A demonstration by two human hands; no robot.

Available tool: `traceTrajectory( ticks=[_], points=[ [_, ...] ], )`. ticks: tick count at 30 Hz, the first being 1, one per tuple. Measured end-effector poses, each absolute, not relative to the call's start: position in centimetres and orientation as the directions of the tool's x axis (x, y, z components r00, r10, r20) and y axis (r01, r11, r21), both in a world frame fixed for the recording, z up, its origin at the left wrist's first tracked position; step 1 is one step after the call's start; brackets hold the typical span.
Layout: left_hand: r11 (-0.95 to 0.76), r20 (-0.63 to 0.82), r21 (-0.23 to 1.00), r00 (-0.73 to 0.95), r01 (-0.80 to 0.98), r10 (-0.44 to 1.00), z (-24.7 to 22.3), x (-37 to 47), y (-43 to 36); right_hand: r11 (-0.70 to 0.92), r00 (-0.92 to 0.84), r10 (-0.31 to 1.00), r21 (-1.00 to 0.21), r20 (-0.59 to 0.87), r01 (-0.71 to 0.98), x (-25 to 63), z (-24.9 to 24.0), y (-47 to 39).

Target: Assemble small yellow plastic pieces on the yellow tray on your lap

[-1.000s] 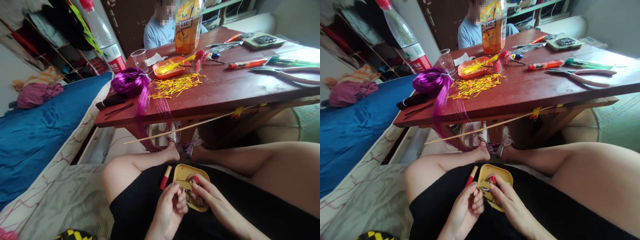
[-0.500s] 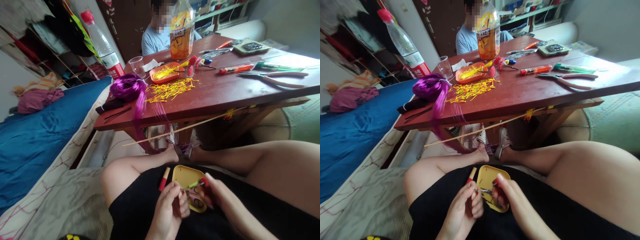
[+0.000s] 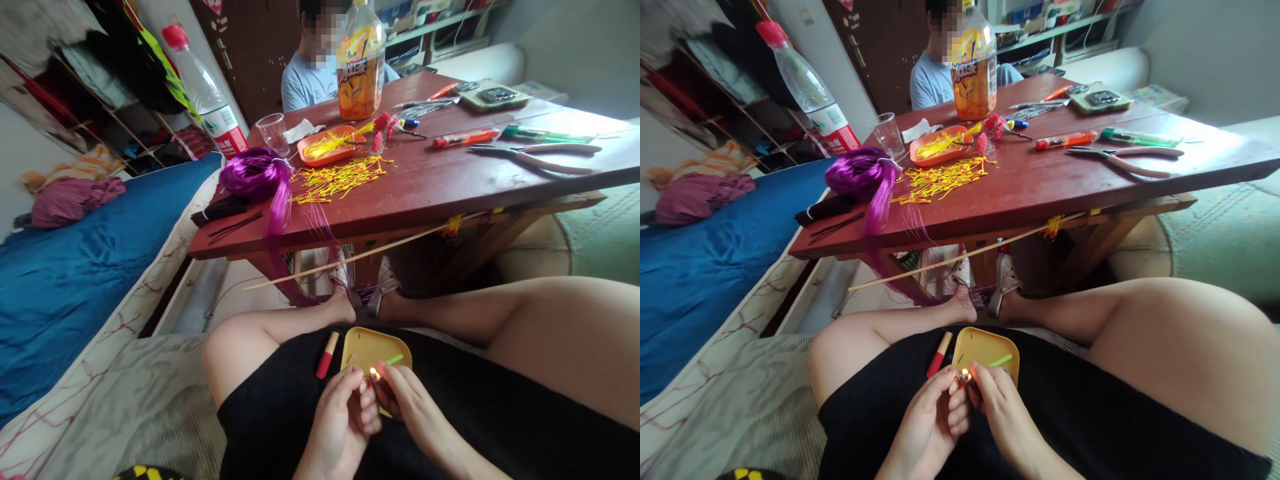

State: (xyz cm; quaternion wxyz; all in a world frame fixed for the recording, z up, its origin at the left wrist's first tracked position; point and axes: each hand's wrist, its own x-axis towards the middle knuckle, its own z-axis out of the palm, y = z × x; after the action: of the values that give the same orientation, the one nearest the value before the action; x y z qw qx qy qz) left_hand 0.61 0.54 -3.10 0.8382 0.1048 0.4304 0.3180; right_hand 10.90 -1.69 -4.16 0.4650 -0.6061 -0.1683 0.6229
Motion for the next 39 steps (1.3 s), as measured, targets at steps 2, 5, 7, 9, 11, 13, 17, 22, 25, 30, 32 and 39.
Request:
traceTrajectory(
  ticks=[2, 5, 7, 9, 11, 13, 17, 22, 25, 30, 32, 39],
  points=[
    [0.778, -0.656, 0.444, 0.430, -0.444, 0.620, -3.1, 0.6, 0.5, -0.510, 0.188, 0.774, -0.771, -0.605, -0.381, 10.8, -4.3, -1.7],
    [0.777, -0.655, 0.444, 0.430, -0.446, 0.622, -3.1, 0.6, 0.6, -0.511, 0.203, 0.765, -0.768, -0.612, -0.386, 10.6, -4.8, -1.9],
    [0.776, -0.656, 0.444, 0.427, -0.448, 0.622, -3.1, 0.6, 0.7, -0.508, 0.210, 0.764, -0.769, -0.610, -0.387, 10.6, -5.1, -2.0],
    [0.774, -0.655, 0.445, 0.426, -0.450, 0.624, -3.1, 0.6, 0.7, -0.505, 0.216, 0.764, -0.771, -0.608, -0.387, 10.6, -5.3, -2.0],
    [0.773, -0.650, 0.447, 0.430, -0.450, 0.627, -3.1, 0.6, 0.7, -0.502, 0.222, 0.763, -0.774, -0.606, -0.387, 10.6, -5.3, -2.0],
    [0.772, -0.647, 0.451, 0.432, -0.448, 0.628, -3.0, 0.6, 0.7, -0.500, 0.225, 0.765, -0.776, -0.604, -0.384, 10.6, -5.1, -1.9],
    [0.775, -0.661, 0.453, 0.418, -0.441, 0.624, -3.0, 0.6, 0.6, -0.497, 0.213, 0.774, -0.780, -0.597, -0.380, 10.7, -4.8, -1.9],
    [0.778, -0.675, 0.449, 0.404, -0.439, 0.618, -2.9, 0.8, 0.6, -0.499, 0.196, 0.780, -0.780, -0.594, -0.378, 10.7, -4.5, -1.8],
    [0.781, -0.685, 0.440, 0.397, -0.444, 0.612, -2.8, 0.7, 0.6, -0.501, 0.196, 0.780, -0.781, -0.594, -0.371, 10.8, -4.4, -1.7],
    [0.778, -0.680, 0.443, 0.398, -0.446, 0.616, -2.8, 0.7, 0.6, -0.507, 0.201, 0.780, -0.786, -0.593, -0.353, 10.9, -4.7, -1.8],
    [0.780, -0.682, 0.441, 0.399, -0.445, 0.613, -2.8, 0.8, 0.6, -0.504, 0.205, 0.782, -0.791, -0.589, -0.347, 10.9, -4.9, -1.9],
    [0.782, -0.689, 0.440, 0.393, -0.441, 0.609, -2.8, 0.8, 0.9, -0.506, 0.204, 0.787, -0.798, -0.582, -0.326, 10.9, -5.3, -1.8]
  ],
)
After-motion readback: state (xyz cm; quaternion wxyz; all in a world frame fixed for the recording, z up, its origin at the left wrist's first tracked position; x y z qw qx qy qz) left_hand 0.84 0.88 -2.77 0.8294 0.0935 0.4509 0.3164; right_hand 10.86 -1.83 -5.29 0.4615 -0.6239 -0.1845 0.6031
